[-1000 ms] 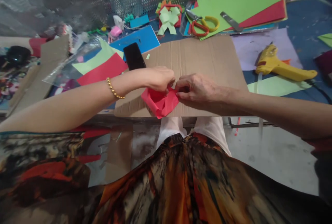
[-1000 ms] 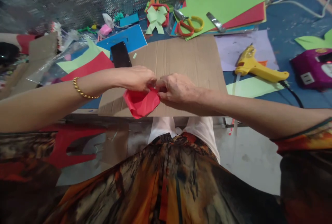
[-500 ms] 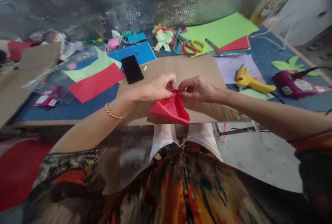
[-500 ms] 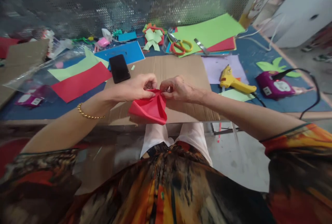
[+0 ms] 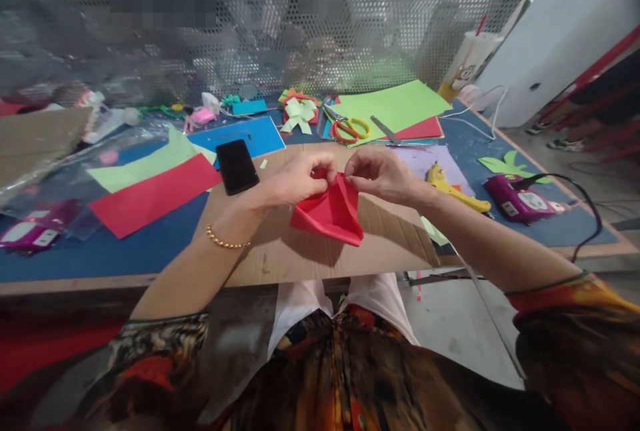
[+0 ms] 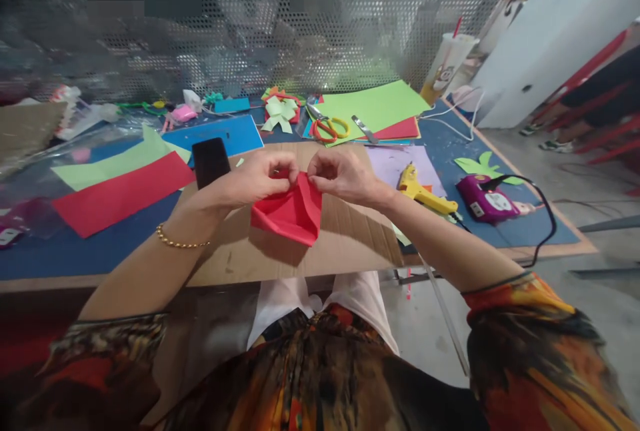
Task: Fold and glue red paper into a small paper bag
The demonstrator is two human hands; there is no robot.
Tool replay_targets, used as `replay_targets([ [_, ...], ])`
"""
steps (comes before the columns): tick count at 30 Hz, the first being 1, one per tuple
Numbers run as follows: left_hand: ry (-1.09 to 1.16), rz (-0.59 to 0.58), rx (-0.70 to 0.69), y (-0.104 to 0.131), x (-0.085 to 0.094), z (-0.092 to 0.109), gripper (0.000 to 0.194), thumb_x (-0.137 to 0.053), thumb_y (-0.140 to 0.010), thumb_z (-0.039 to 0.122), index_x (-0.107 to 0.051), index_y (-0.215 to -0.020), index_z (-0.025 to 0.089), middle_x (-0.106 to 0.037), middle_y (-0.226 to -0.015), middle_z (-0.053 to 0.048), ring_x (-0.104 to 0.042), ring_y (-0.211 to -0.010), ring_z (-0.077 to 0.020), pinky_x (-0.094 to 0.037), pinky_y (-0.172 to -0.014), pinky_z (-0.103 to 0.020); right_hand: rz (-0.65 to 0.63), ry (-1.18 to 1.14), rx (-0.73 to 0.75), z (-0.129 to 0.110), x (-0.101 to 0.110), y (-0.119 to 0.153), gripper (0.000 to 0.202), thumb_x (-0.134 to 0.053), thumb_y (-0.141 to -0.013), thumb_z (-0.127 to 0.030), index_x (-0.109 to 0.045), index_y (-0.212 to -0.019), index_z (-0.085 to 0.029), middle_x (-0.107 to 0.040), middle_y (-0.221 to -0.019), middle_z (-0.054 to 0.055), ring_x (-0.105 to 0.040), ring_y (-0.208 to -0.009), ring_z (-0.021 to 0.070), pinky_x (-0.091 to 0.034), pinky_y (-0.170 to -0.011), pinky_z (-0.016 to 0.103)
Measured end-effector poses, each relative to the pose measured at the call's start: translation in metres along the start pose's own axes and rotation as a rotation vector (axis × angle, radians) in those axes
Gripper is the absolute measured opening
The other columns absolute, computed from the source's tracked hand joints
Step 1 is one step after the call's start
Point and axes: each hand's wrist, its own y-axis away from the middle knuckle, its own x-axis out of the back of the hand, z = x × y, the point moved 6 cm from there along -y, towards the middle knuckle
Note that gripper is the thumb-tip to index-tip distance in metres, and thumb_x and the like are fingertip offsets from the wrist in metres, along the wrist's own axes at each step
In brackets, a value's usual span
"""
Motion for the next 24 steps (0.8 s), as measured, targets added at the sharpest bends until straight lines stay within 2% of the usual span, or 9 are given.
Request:
replay_targets([
  [2, -0.003, -0.030, 0.055, -0.002, -0.002, -0.002, 0.008, -0.056, -0.071, 0.014, -0.063, -0.073, 0.018, -0.064, -0.075, 0.001, -0.058, -0.070, -0.0133, -0.046, -0.067, -0.027, 0.021, 0.069, 0.046, -0.004, 0.003, -0.001, 0.016, -0.071, -0.080, -0.034, -0.065, -0.080, -0.019, -0.064, -0.071, -0.001, -0.055, -0.062, 0.0105, -0.043, -0.057, 0.024],
  [5, -0.029, -0.020, 0.103, 0.001, -0.003, -0.002, 0.011, -0.056, -0.075, 0.019, -0.067, -0.076, 0.017, -0.065, -0.073, 0.000, -0.055, -0.067, -0.0129, -0.042, -0.062, -0.027, 0.032, 0.162, 0.108, -0.012, 0.002, 0.000, 0.009, -0.066, -0.082, -0.027, -0.066, -0.081, -0.019, -0.065, -0.072, -0.001, -0.052, -0.060, 0.0096, -0.041, -0.057, 0.024],
  [9, 0.004, -0.020, 0.170, 0.007, -0.011, -0.004, 0.025, -0.067, -0.084, 0.041, -0.067, -0.076, 0.018, -0.062, -0.070, 0.000, -0.052, -0.065, -0.0130, -0.039, -0.058, -0.027, 0.027, 0.243, 0.113, -0.014, -0.005, 0.006, 0.005, -0.062, -0.086, -0.021, -0.065, -0.083, -0.019, -0.069, -0.075, 0.000, -0.057, -0.065, 0.0112, -0.044, -0.063, 0.026],
  [12, 0.008, 0.059, 0.181, 0.010, -0.015, -0.008, 0.021, -0.071, -0.083, 0.039, -0.071, -0.079, 0.018, -0.071, -0.078, -0.001, -0.060, -0.073, -0.0151, -0.047, -0.067, -0.029, 0.011, 0.226, 0.075, -0.013, -0.007, 0.011, 0.006, -0.062, -0.089, -0.022, -0.067, -0.087, -0.019, -0.072, -0.078, 0.001, -0.061, -0.068, 0.0128, -0.047, -0.066, 0.028],
  [15, 0.035, 0.136, 0.193, 0.015, -0.017, -0.013, 0.017, -0.068, -0.086, 0.034, -0.073, -0.081, 0.019, -0.077, -0.087, -0.004, -0.066, -0.082, -0.0175, -0.052, -0.077, -0.032, 0.052, 0.091, 0.018, -0.020, 0.002, 0.014, 0.011, -0.067, -0.094, -0.031, -0.070, -0.091, -0.021, -0.076, -0.085, 0.003, -0.068, -0.075, 0.0157, -0.054, -0.071, 0.031],
  [18, 0.010, 0.177, 0.189, 0.020, -0.016, -0.016, 0.019, -0.067, -0.089, 0.036, -0.075, -0.083, 0.020, -0.077, -0.091, -0.005, -0.068, -0.085, -0.0191, -0.054, -0.081, -0.035, 0.240, -0.139, -0.003, -0.037, 0.026, 0.020, 0.009, -0.072, -0.096, -0.028, -0.072, -0.089, -0.023, -0.077, -0.087, 0.005, -0.073, -0.077, 0.0171, -0.060, -0.076, 0.035],
  [20, -0.052, 0.187, 0.156, 0.021, -0.015, -0.013, 0.019, -0.065, -0.091, 0.036, -0.074, -0.082, 0.021, -0.077, -0.093, -0.005, -0.068, -0.087, -0.0199, -0.054, -0.085, -0.037, 0.399, -0.244, 0.061, -0.052, 0.047, 0.028, 0.016, -0.070, -0.098, -0.022, -0.072, -0.082, -0.024, -0.076, -0.085, 0.002, -0.071, -0.072, 0.0141, -0.060, -0.073, 0.033],
  [22, -0.119, 0.181, 0.139, 0.021, -0.015, -0.010, 0.019, -0.064, -0.092, 0.037, -0.074, -0.083, 0.023, -0.077, -0.094, -0.004, -0.069, -0.089, -0.0213, -0.053, -0.087, -0.038, 0.582, -0.208, 0.147, -0.069, 0.073, 0.042, 0.018, -0.063, -0.101, -0.022, -0.073, -0.085, -0.025, -0.075, -0.087, -0.002, -0.072, -0.073, 0.0114, -0.056, -0.068, 0.029],
  [24, -0.175, 0.190, 0.169, 0.020, -0.014, -0.009, 0.021, -0.066, -0.091, 0.043, -0.073, -0.083, 0.026, -0.078, -0.096, -0.003, -0.069, -0.090, -0.0239, -0.052, -0.086, -0.039, 0.756, -0.033, 0.038, -0.075, 0.102, 0.057, 0.021, -0.053, -0.106, -0.036, -0.072, -0.104, -0.028, -0.075, -0.099, -0.004, -0.077, -0.085, 0.0126, -0.054, -0.069, 0.027],
])
